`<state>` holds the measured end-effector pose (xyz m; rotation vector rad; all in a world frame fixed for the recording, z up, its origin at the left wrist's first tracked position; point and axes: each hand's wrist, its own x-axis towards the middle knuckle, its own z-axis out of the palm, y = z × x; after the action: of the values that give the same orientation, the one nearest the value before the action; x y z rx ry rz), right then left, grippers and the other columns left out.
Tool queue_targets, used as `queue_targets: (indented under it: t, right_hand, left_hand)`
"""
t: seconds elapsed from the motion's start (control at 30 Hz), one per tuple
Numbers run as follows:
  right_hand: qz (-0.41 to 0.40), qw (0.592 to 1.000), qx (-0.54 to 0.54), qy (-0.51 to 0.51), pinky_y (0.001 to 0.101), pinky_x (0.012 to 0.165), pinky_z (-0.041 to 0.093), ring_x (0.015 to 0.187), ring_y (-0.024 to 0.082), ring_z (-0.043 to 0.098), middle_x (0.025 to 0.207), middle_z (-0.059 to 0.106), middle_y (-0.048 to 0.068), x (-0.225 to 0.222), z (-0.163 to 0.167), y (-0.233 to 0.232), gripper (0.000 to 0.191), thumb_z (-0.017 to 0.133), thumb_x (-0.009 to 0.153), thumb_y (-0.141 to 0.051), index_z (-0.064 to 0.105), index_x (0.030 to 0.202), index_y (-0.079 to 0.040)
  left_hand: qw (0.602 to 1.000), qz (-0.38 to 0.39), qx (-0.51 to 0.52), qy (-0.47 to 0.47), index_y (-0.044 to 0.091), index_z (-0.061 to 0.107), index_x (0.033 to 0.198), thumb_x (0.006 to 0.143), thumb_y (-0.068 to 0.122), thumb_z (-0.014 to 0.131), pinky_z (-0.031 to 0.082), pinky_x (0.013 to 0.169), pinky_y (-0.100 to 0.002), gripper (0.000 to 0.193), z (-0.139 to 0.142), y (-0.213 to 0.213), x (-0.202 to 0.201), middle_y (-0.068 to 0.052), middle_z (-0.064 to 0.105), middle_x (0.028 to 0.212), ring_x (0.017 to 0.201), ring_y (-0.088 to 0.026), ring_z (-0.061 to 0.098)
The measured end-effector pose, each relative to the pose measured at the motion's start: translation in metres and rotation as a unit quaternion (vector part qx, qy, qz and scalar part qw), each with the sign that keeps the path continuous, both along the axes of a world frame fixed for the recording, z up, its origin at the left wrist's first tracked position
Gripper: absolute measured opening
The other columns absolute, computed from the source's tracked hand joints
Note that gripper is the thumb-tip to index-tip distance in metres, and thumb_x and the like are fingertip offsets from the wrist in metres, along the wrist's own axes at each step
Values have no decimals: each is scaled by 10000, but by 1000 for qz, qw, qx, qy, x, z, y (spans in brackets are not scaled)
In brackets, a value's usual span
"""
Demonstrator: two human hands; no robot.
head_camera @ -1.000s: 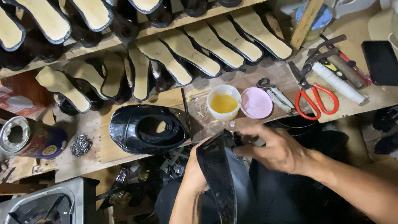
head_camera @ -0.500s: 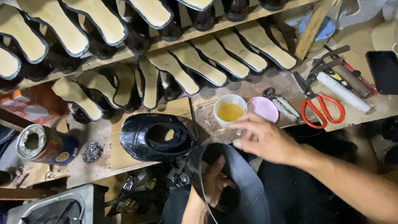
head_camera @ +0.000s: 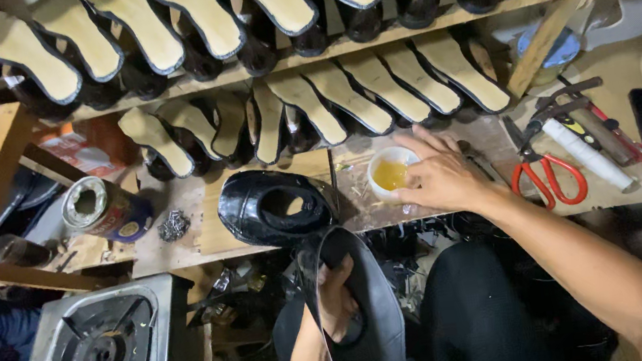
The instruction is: The person repeatedly applies a yellow liquid to the edges of black shoe parts using a small brush. They handle multiple parts one at a time, dipping the brush into a container and coating the edges before setting each part aside.
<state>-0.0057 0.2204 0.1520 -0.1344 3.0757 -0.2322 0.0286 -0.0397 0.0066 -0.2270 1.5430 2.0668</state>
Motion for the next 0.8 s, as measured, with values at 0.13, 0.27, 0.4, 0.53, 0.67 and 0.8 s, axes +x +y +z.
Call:
queue_targets:
  t: [0.13, 0.27, 0.4, 0.53, 0.67, 0.8]
  right_hand:
    - [124, 937, -325, 7, 529, 1240, 303, 1503, 307, 422, 1626, 428, 71, 38, -19, 6, 232, 730, 858, -328, 821, 909, -120]
    - [155, 889, -431, 15, 493, 1184, 360, 1450, 317, 443, 1591, 392, 142, 70, -39, -2, 363, 694, 793, -98, 743, 1152, -82]
    - [194, 867, -451, 86, 479, 1205, 378, 1479, 344, 446, 1607, 412, 153, 84, -59, -3, 435, 633, 793, 34, 749, 1194, -86]
    - [233, 806, -541, 50, 447, 1173, 448, 1463, 327, 512, 1603, 456, 172, 104, -66, 1, 389, 641, 829, 90, 786, 1149, -78]
    - [85, 821, -565, -4, 337, 895, 522, 1077, 194, 615, 1337, 554, 135, 116, -63, -7, 374, 711, 823, 78, 730, 1186, -7]
    - [19, 754, -657, 3, 274, 758, 547, 878, 131, 626, 1190, 542, 109, 110, -59, -22, 389, 744, 843, 31, 695, 1228, 0]
  left_hand:
    - [997, -34, 66, 16, 109, 624, 987, 950, 293, 687, 301, 358, -274, 198, 13, 9, -1, 24, 537, 583, 389, -96, 398]
    - [997, -59, 51, 16, 89, 691, 1046, 968, 266, 663, 337, 383, -255, 196, 34, 30, 2, 25, 605, 642, 420, -75, 449]
    - [988, -52, 144, 29, 72, 690, 1022, 983, 216, 643, 321, 364, -240, 156, 46, 40, 6, 11, 654, 698, 428, -70, 476]
    - [986, -18, 166, 2, 58, 690, 963, 997, 264, 609, 321, 353, -244, 224, 41, 39, 0, -22, 660, 661, 408, -92, 489]
    - [985, 36, 166, 43, 63, 639, 899, 1021, 260, 627, 323, 348, -274, 233, 29, 38, -2, -30, 585, 606, 383, -107, 462]
    - [977, -136, -36, 158, 41, 622, 805, 1037, 299, 654, 370, 448, -278, 349, 26, 27, 0, -1, 551, 612, 502, -72, 486]
